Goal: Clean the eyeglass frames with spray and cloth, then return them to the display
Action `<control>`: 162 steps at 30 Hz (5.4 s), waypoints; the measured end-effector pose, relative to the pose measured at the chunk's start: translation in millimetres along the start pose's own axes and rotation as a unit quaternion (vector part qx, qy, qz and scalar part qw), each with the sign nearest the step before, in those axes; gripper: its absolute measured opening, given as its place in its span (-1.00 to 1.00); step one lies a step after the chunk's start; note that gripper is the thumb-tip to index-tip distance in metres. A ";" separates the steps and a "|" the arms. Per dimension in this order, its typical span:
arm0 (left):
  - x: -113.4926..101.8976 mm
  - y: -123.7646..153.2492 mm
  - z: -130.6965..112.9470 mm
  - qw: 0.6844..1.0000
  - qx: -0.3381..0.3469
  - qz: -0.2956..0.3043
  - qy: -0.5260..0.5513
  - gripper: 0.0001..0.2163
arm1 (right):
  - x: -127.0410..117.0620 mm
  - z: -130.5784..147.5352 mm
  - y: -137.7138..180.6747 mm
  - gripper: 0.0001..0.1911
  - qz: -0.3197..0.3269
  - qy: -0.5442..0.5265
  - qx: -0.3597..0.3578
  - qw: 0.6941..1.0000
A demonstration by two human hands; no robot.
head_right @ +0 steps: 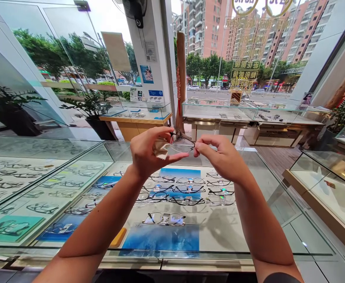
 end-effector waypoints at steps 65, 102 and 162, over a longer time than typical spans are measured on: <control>14.6 12.3 17.0 0.937 -0.320 -0.126 0.059 -0.55 | 19.2 -21.2 -5.2 -0.55 -0.346 0.042 -0.066 0.935; 16.0 12.1 13.0 0.945 -0.264 -0.183 0.065 -0.56 | 25.6 -35.2 -10.5 -0.62 -0.340 0.041 -0.047 0.939; 0.3 1.7 17.0 0.958 -0.256 -0.129 0.017 -0.62 | 19.3 -38.5 -12.4 -0.56 -0.329 0.024 -0.065 0.942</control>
Point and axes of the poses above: each hand's wrist, its own y-axis away from the middle knuckle, its own x-axis out of the palm, z = x × y, the point moved 2 cm from there along -y, towards the middle knuckle, and after that the axes turned 6 degrees about -z, right-handed, at the moved point
